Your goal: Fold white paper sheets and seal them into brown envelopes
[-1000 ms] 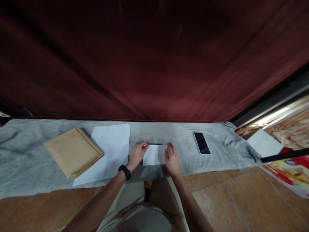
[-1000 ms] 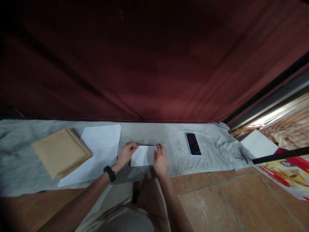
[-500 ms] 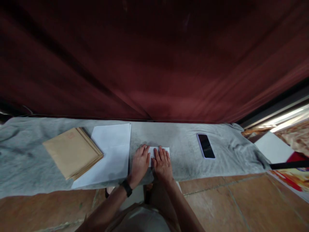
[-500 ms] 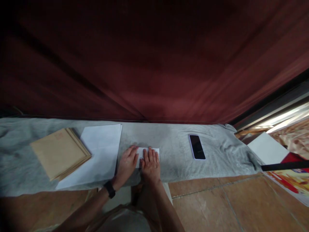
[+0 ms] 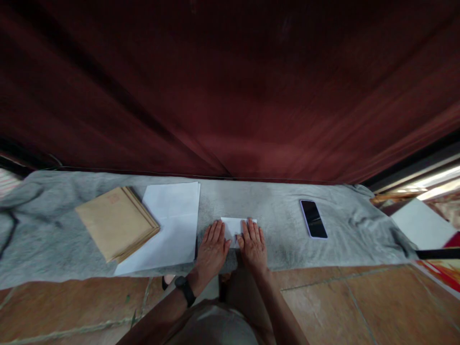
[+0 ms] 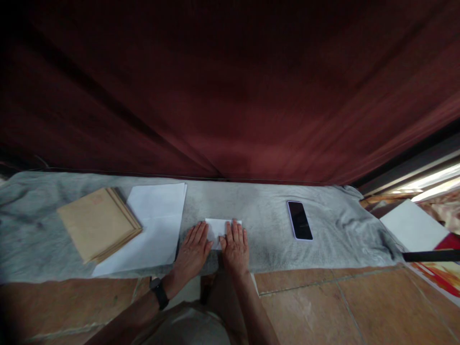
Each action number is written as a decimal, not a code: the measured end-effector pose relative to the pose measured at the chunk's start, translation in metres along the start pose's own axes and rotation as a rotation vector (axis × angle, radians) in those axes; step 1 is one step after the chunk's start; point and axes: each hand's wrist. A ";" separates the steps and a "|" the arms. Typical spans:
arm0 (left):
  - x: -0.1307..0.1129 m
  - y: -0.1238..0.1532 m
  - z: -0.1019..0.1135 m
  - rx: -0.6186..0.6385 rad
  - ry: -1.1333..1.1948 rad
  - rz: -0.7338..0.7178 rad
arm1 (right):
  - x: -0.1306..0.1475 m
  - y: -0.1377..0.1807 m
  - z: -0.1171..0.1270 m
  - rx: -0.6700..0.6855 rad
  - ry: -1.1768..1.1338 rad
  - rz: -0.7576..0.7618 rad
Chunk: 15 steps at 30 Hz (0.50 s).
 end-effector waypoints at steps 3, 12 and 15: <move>-0.006 -0.010 0.000 0.000 0.007 -0.011 | -0.003 0.001 0.000 0.004 0.002 -0.002; 0.003 -0.002 -0.008 -0.014 0.014 0.029 | -0.029 0.003 0.006 -0.037 -0.001 -0.020; 0.009 -0.007 -0.005 -0.011 0.055 0.040 | -0.037 -0.008 0.013 -0.007 -0.032 -0.029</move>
Point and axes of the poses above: each hand's wrist, its own y-axis away from the middle knuckle, its own z-axis out of the back of the hand, x = y × z, and after that the axes turned 15 degrees about -y, right-handed
